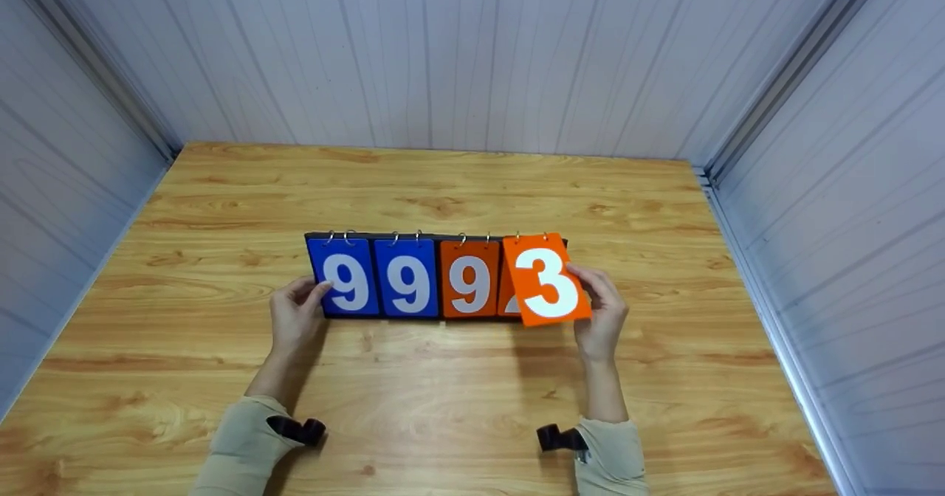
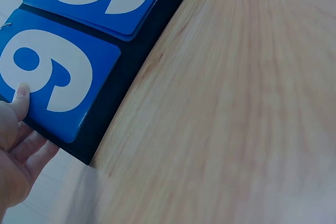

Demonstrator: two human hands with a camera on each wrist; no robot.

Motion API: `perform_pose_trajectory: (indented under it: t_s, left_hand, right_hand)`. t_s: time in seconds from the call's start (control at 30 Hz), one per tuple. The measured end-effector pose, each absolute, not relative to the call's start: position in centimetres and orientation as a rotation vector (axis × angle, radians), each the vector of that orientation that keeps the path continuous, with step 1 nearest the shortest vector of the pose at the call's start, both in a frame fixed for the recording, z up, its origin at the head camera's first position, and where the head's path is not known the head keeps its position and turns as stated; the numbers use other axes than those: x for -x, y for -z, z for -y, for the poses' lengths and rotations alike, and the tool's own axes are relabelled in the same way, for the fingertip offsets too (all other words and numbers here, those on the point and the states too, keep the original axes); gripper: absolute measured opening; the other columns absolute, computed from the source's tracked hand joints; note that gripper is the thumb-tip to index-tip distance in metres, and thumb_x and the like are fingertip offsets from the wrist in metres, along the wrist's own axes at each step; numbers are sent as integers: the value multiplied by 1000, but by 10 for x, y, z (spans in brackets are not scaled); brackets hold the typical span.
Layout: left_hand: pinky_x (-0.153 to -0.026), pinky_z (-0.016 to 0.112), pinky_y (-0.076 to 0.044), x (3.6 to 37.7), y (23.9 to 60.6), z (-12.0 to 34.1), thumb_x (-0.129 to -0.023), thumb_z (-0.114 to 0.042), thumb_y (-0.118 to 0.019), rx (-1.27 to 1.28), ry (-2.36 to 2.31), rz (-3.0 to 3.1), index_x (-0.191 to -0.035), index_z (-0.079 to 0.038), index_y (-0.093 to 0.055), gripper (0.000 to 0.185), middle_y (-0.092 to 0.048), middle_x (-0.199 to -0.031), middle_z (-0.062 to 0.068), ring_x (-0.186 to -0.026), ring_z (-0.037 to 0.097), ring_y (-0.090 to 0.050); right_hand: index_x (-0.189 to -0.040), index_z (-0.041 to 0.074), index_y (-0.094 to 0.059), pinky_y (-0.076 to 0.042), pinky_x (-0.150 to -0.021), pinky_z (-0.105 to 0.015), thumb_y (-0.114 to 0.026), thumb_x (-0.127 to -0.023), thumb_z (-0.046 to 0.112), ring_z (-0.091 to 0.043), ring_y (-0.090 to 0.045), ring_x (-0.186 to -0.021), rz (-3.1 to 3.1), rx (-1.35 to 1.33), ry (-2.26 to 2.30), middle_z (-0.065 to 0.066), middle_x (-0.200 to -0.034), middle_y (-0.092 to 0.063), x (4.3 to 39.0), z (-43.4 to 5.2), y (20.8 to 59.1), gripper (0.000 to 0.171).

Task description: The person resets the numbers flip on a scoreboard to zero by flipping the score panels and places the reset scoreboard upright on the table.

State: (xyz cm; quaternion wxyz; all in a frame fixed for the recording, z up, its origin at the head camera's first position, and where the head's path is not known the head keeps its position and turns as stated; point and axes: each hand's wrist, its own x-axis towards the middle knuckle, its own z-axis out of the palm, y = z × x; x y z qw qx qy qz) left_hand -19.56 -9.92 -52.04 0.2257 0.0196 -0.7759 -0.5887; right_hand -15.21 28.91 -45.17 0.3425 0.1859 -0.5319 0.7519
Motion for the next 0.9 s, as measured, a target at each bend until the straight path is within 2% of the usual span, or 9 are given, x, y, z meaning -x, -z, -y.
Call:
perform_pose_trajectory:
  t_s: [0.23,0.43,0.57,0.9]
  left_hand:
    - [-62,19,-48,196,521,100,-77,-9,-69,-89,1645,2145,-83,5,-67,15,-66,-76,14,-69,18,-62]
    - [-63,22,-50,196,520,99,-76,-8,-69,-83,1652,2132,-83,6,-66,16,-66,-77,16,-69,20,-62]
    - [-65,23,-50,195,520,99,-77,-9,-68,-77,1672,2134,-84,6,-66,16,-66,-78,16,-71,21,-62]
    - [-61,17,-48,196,521,99,-77,-7,-68,-57,1667,2123,-84,6,-66,15,-66,-76,16,-68,19,-61]
  right_hand:
    - [-80,-20,-60,-45,-75,-24,-57,-71,-23,-23,-56,-84,1570,-413,-1576,-21,-86,-61,163,-291,432,10]
    - [-76,-17,-61,-47,-72,-24,-58,-70,-23,-17,-61,-74,1514,-470,-1582,-14,-77,-66,179,-293,417,9]
    - [-77,-13,-64,-47,-71,-23,-62,-71,-18,-15,-62,-73,1576,-447,-1491,-13,-77,-66,190,-294,405,9]
    - [-79,-15,-63,-47,-64,-19,-64,-70,-17,-10,-59,-65,1714,-338,-1438,-19,-74,-65,218,-292,388,9]
